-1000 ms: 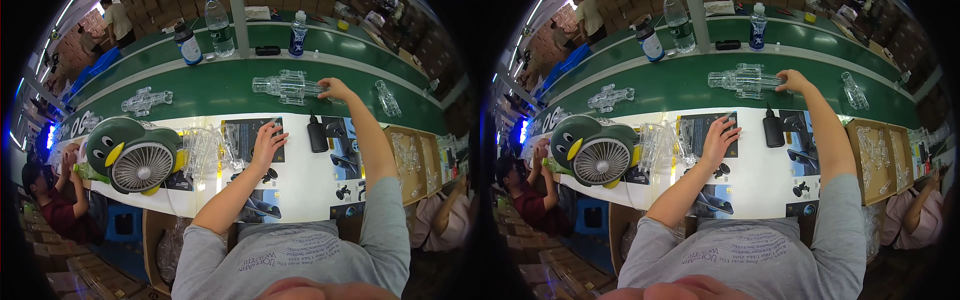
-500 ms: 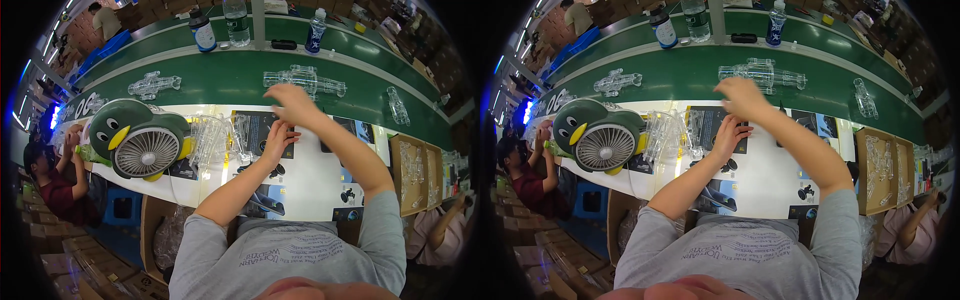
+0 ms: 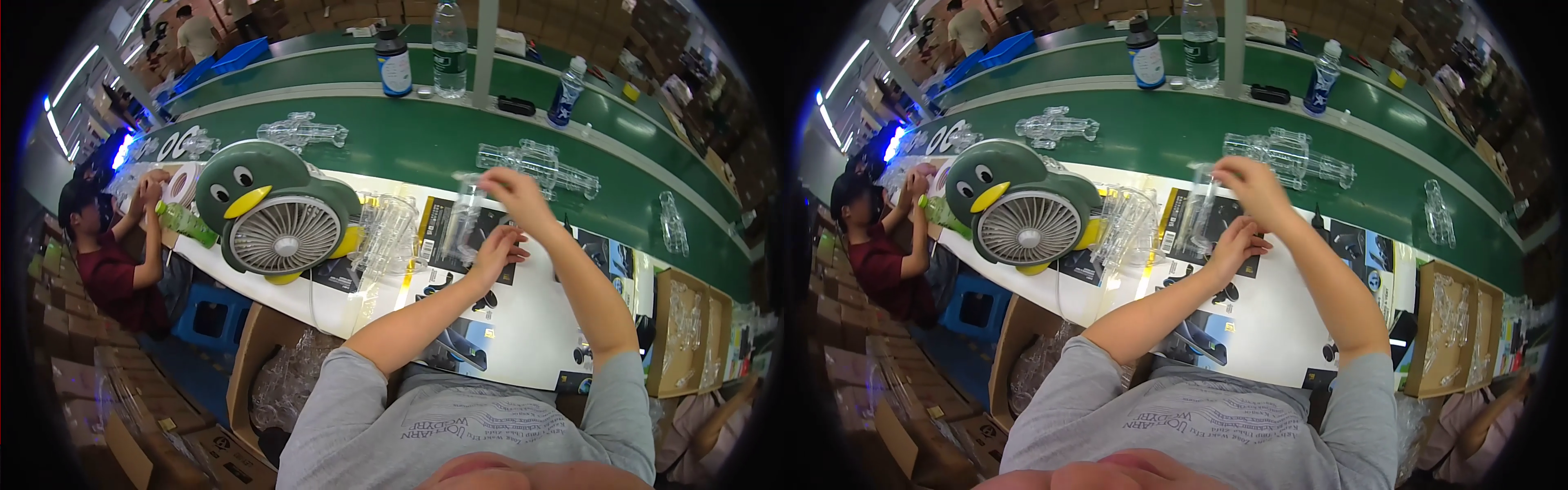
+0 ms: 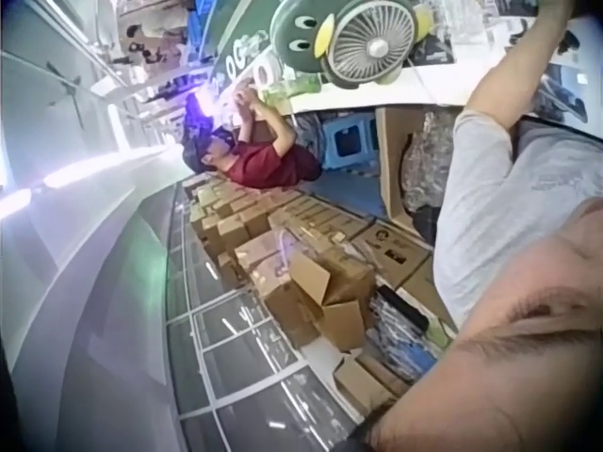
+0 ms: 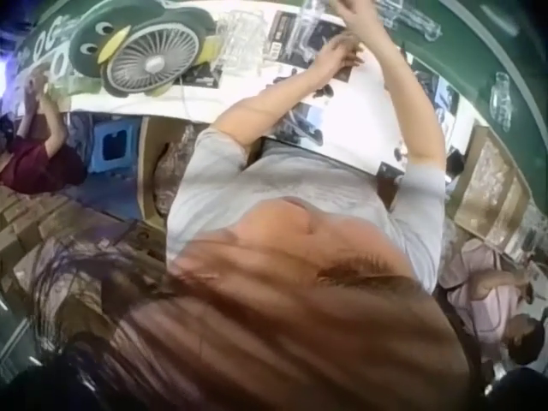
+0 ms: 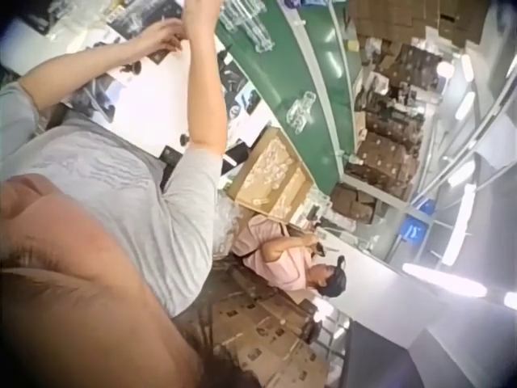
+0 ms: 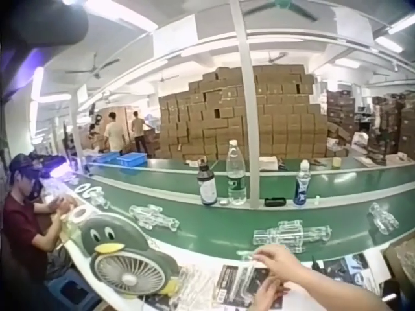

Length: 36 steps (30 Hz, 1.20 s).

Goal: Assembling plastic bottle components on a production line using adhesive.

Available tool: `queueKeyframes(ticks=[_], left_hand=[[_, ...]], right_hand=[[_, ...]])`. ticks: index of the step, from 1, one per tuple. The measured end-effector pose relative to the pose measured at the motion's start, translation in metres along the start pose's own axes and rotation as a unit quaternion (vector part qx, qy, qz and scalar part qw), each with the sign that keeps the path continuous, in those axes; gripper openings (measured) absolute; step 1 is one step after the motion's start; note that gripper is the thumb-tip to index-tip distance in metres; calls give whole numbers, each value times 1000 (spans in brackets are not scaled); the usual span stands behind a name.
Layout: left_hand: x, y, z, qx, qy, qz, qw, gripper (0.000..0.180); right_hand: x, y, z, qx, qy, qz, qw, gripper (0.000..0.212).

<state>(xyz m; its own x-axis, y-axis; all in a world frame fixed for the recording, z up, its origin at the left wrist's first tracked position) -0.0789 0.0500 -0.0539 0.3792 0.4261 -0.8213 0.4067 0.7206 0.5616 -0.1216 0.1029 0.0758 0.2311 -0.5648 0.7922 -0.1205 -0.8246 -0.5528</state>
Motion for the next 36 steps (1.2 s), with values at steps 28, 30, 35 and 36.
queueKeyframes(ticks=[28,30,35,36], left_hand=[[-3,3,5,79,-143,173,971,30],[-2,5,6,70,-147,171,972,30],[-1,-2,5,80,-144,161,973,32],[0,-5,5,84,-154,159,972,32]], right_hand=[[-78,-93,131,121,-218,509,824,68],[-80,-90,129,135,-227,513,816,71],[-71,-88,122,134,-230,521,811,68],[-69,-86,124,133,-231,519,812,68]])
Point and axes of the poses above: each hand's wrist, its own z-axis away from the middle knuckle, its own y-axis out of the palm, x = y × z, the point moved 5 cm from there along -z, towards the middle knuckle, and after that the axes turned 4 degrees about -x, right-handed, at the moved point
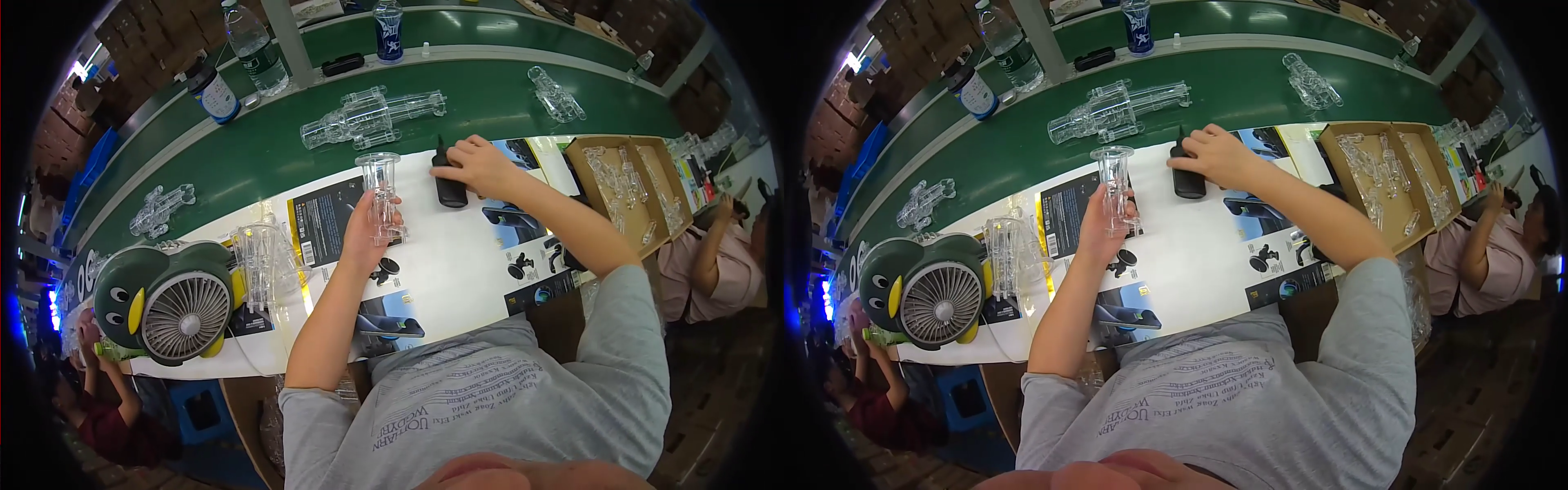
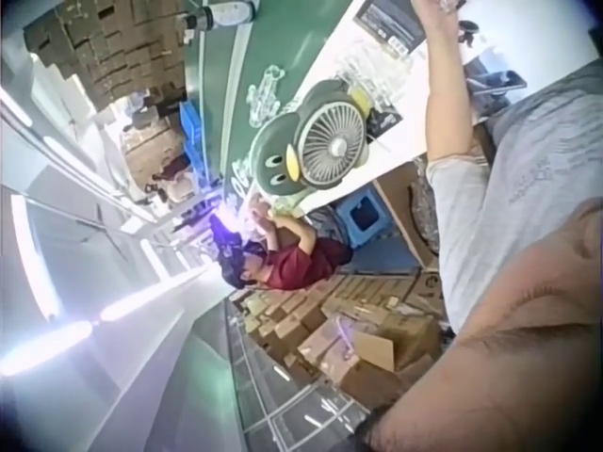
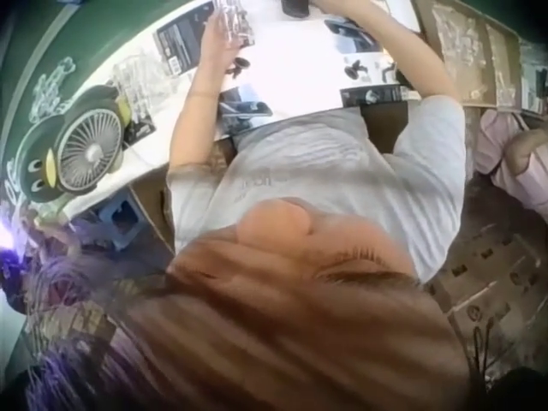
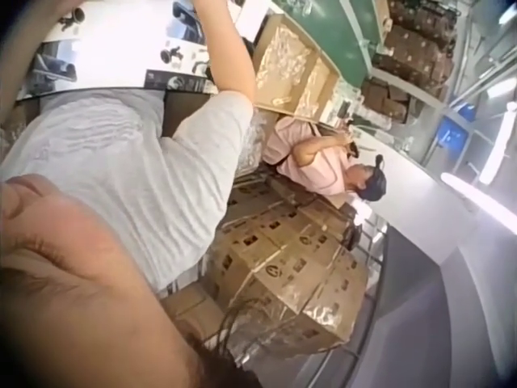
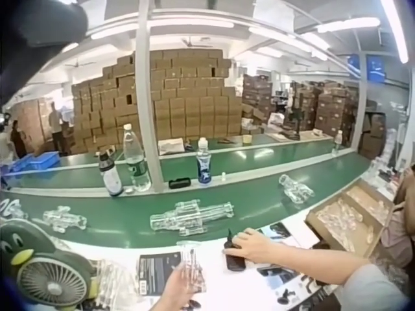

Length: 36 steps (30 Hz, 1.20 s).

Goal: Assembling plastic bottle components on a production line using adhesive.

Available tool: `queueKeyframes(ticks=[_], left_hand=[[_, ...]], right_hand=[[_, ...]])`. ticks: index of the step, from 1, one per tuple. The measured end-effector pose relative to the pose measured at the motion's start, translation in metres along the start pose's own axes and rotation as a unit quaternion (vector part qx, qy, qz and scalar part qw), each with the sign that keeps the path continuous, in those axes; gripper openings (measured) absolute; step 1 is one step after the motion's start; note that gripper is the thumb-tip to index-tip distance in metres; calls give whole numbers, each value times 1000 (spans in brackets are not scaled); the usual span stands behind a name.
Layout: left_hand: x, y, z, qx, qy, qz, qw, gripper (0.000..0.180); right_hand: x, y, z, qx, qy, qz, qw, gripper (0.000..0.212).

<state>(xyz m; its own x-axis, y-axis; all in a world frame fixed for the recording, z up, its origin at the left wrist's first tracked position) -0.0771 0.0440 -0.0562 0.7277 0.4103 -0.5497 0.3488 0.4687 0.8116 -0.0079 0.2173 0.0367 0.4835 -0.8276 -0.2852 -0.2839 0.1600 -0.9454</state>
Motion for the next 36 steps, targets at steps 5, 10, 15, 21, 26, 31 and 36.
queueKeyframes(ticks=[5,10,15,21,26,31,36], left_hand=[[-9,7,5,-15,41,-41,998,35],[-13,15,6,-34,107,-119,987,42],[-25,18,16,-86,249,-258,930,46],[-40,29,30,-156,348,-499,778,45],[-42,29,29,-166,387,-533,734,46],[-37,32,28,-162,401,-536,725,42],[-35,38,29,-156,397,-537,728,39]], right_hand=[[-7,-44,17,-274,301,-237,882,62],[-22,-12,30,-442,346,-667,489,59],[0,34,32,-377,335,-848,159,43],[9,34,30,-346,393,-829,197,34],[17,19,31,-375,431,-738,357,32],[24,19,38,-431,400,-742,324,32],[29,21,34,-364,450,-799,162,26]])
Point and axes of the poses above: each hand's wrist, its own z-axis away from the middle knuckle, its own y-axis out of the palm, x = y × z, the point moved 5 cm from there along -z, towards the middle knuckle, and after that the axes turned 4 degrees about -x, right-handed, at the moved point
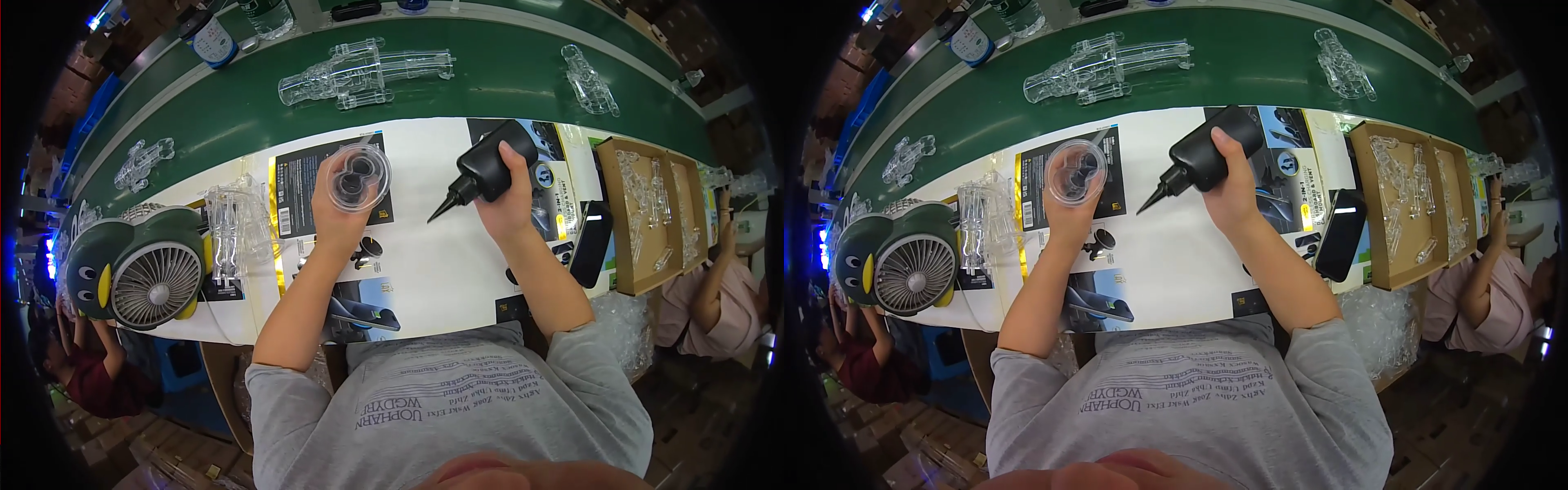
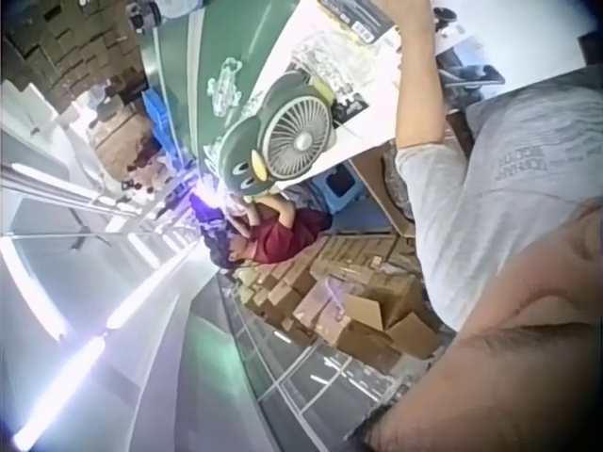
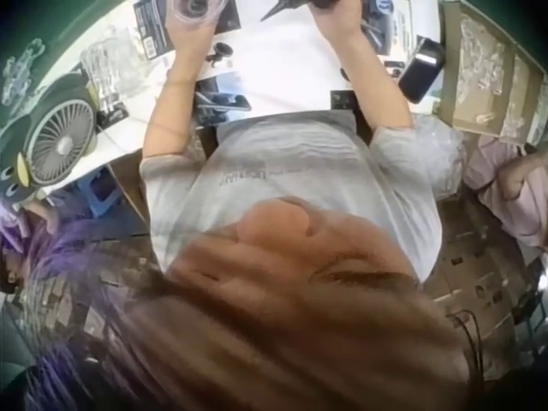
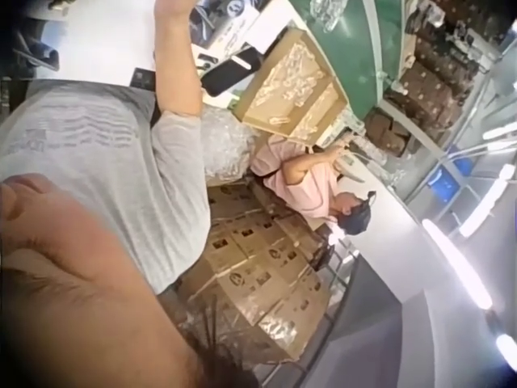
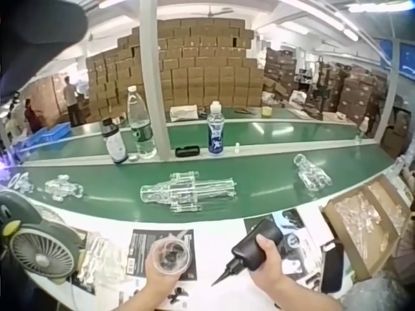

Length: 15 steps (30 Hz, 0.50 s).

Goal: Assembling plastic bottle components on a production line using adhesive.

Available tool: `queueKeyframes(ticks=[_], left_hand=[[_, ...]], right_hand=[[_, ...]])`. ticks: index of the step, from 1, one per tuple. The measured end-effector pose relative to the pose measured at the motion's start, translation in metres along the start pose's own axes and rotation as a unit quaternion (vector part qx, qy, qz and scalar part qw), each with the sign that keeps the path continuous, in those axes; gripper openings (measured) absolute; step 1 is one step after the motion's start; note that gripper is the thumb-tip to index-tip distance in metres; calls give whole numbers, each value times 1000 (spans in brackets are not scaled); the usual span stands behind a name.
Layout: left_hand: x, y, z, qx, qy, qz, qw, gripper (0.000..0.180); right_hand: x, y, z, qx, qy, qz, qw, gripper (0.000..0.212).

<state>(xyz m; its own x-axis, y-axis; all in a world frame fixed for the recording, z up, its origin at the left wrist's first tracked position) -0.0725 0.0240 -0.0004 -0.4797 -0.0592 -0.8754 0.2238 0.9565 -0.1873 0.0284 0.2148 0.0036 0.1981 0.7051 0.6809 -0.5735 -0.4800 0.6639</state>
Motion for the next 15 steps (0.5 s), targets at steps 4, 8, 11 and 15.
queueKeyframes(ticks=[4,8,11,15], left_hand=[[-6,0,-2,-8,4,-2,1000,38],[-4,-3,-1,-22,11,15,1000,38],[-3,-4,0,-21,13,20,999,39],[-2,-4,-1,-4,15,-19,1000,40]], right_hand=[[-3,5,-9,177,95,-35,979,23],[-4,9,-5,55,0,49,997,24],[-6,6,-2,25,-51,121,991,25],[-3,2,1,43,-57,137,988,26]])
Point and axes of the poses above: each hand's wrist, its own z-axis away from the middle knuckle, its own y-axis out of the palm, x = y × z, the point moved 5 cm from there along -z, towards the middle knuckle, and after that the axes turned 4 degrees about -x, right-handed, at the moved point
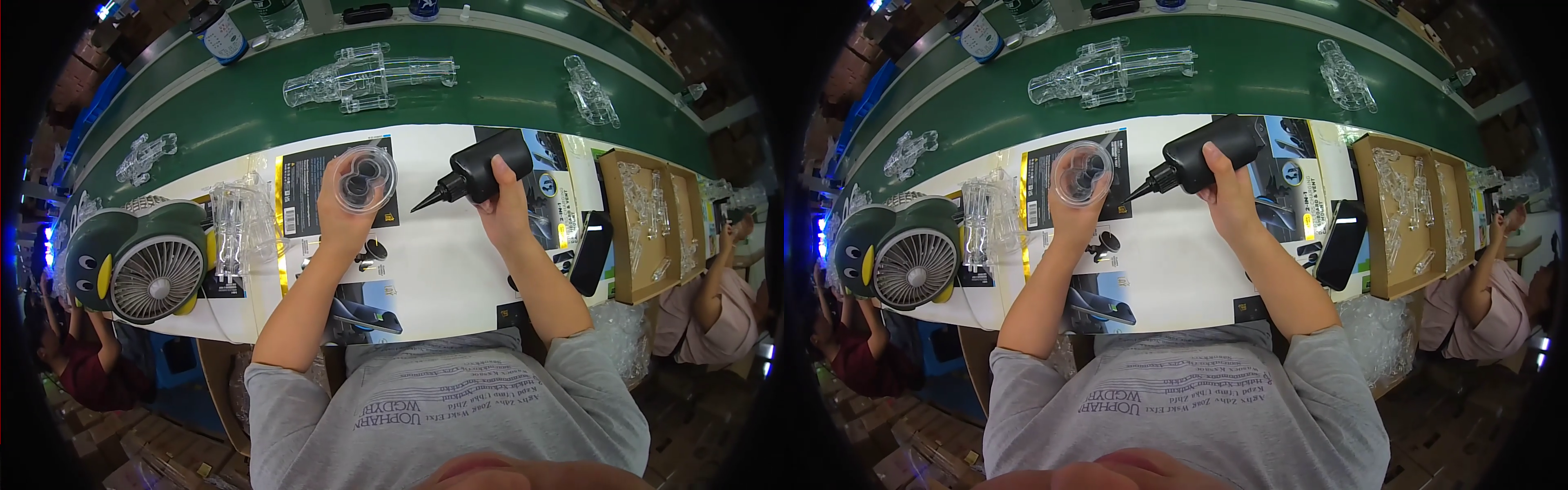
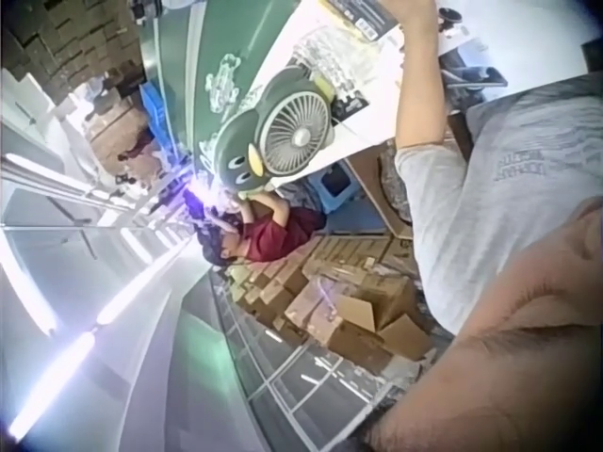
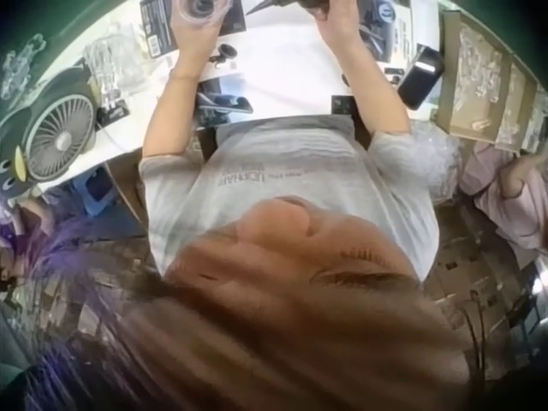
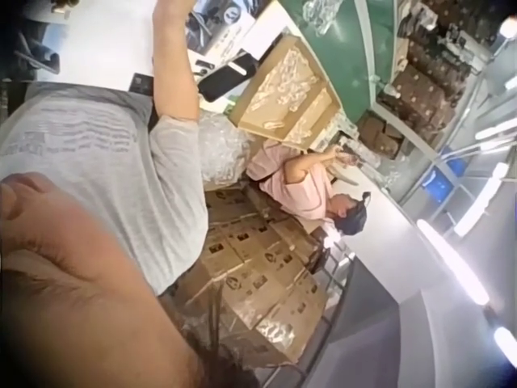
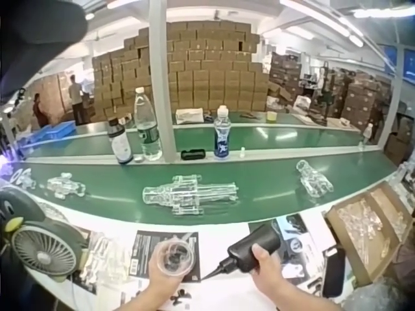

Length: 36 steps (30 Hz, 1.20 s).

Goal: Assembling plastic bottle components on a production line using adhesive.

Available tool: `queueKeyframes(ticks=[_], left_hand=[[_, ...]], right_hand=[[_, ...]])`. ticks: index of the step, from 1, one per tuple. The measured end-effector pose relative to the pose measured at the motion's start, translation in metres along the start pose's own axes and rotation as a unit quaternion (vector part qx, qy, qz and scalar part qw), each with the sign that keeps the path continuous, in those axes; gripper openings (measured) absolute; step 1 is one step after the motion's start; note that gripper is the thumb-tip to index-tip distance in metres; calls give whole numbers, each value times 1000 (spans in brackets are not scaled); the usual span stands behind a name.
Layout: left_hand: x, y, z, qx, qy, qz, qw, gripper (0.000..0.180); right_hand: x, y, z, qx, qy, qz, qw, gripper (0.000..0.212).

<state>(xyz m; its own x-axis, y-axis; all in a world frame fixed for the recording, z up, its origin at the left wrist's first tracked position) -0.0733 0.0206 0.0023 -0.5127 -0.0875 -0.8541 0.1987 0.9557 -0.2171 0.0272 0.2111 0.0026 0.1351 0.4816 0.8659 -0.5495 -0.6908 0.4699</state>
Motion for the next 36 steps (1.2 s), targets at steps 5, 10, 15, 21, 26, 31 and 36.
queueKeyframes(ticks=[5,10,15,21,26,31,36], left_hand=[[1,0,1,-18,18,2,1000,39],[1,0,0,-18,24,-17,999,39],[-2,-1,0,-10,40,-49,998,42],[-5,0,-1,-7,57,-27,998,43],[-4,-3,-2,-12,52,-40,998,42],[-6,-4,-3,-24,44,-28,998,38],[-7,-7,-4,-38,32,-39,998,36]], right_hand=[[4,-4,3,0,-74,11,997,35],[6,-5,11,13,-127,31,991,40],[11,0,17,39,-174,83,980,40],[10,2,12,26,-94,4,995,34],[7,4,2,39,56,-113,991,27],[4,12,-1,107,123,-101,981,27],[-9,14,0,139,225,-142,954,28]])
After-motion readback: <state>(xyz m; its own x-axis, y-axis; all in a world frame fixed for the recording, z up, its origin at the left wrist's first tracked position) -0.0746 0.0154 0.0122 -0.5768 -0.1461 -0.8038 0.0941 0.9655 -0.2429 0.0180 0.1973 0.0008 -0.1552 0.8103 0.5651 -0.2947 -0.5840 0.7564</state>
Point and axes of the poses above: each hand's wrist, its own z-axis away from the middle knuckle, its own y-axis out of the palm, x = y × z, the point moved 5 cm from there along -z, towards the middle knuckle, and after that the axes turned 4 degrees about -x, right-handed, at the moved point
